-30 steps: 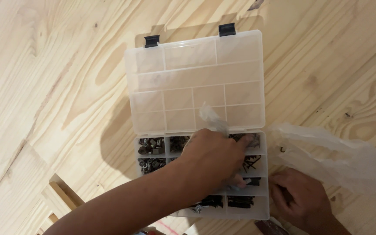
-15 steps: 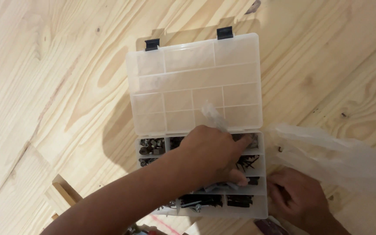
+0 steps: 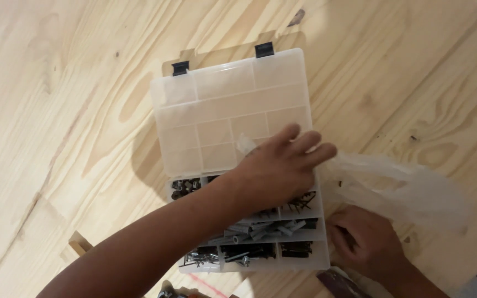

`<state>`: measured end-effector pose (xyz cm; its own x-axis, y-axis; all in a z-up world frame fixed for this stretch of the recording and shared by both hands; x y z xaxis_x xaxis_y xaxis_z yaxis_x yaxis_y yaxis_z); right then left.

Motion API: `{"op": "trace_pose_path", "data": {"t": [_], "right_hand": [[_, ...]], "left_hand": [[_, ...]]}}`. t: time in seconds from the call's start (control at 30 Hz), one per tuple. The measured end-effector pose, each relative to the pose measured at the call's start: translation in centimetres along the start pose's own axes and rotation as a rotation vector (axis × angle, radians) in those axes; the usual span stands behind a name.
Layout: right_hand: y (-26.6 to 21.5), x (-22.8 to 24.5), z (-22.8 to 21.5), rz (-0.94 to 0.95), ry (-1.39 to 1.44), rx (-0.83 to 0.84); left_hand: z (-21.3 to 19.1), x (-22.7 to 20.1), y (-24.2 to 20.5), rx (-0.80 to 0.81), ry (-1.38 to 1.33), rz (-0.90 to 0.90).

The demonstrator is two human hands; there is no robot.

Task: Measuring a wooden plaque, marking the center, and hammering a small metal hanger onto the back.

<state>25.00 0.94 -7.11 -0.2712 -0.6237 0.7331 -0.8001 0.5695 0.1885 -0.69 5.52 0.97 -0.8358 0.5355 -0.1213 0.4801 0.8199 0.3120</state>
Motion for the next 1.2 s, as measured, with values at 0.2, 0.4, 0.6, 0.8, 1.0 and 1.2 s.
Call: {"op": "trace_pose_path", "data": {"t": [0.2, 0.4, 0.6, 0.8, 1.0, 1.2], "right_hand": [[0.7, 0.6, -0.5, -0.08, -0.003, -0.062], [1.7, 1.5, -1.1, -0.165, -0.02, -0.113], [2.0, 1.8, -1.2, -0.155, -0.015, -0.126], [0.8, 0.8, -0.5, -0.057, -0.021, -0.062], [0.9, 0.9, -0.3, -0.143, -0.038, -0.132], [0.7, 0.4, -0.2, -0.115, -0.022, -0.102]], "left_hand": [[-0.1, 0.0, -0.2, -0.005, 0.038, -0.026], [0.2, -0.3, -0.3, 0.002, 0.089, -0.035], [0.9, -0.1, -0.5, -0.016, 0.008, -0.054], [1.8, 0.5, -0.4, 0.003, -0.042, 0.001], [2.2, 0.9, -0.5, 0.028, -0.007, 0.054], [3.0, 1.5, -0.8, 0.074, -0.094, 0.082]]}}
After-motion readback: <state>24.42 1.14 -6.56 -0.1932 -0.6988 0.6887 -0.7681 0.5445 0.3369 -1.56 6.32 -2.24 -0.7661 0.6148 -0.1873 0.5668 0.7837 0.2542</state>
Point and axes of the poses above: each hand's wrist, its own y-axis towards the middle knuckle, its own z-axis out of the palm, x = y × z, the point moved 1 cm from there along y, towards the middle knuckle, and after that the axes turned 14 degrees about -z, right-handed, at the moved point
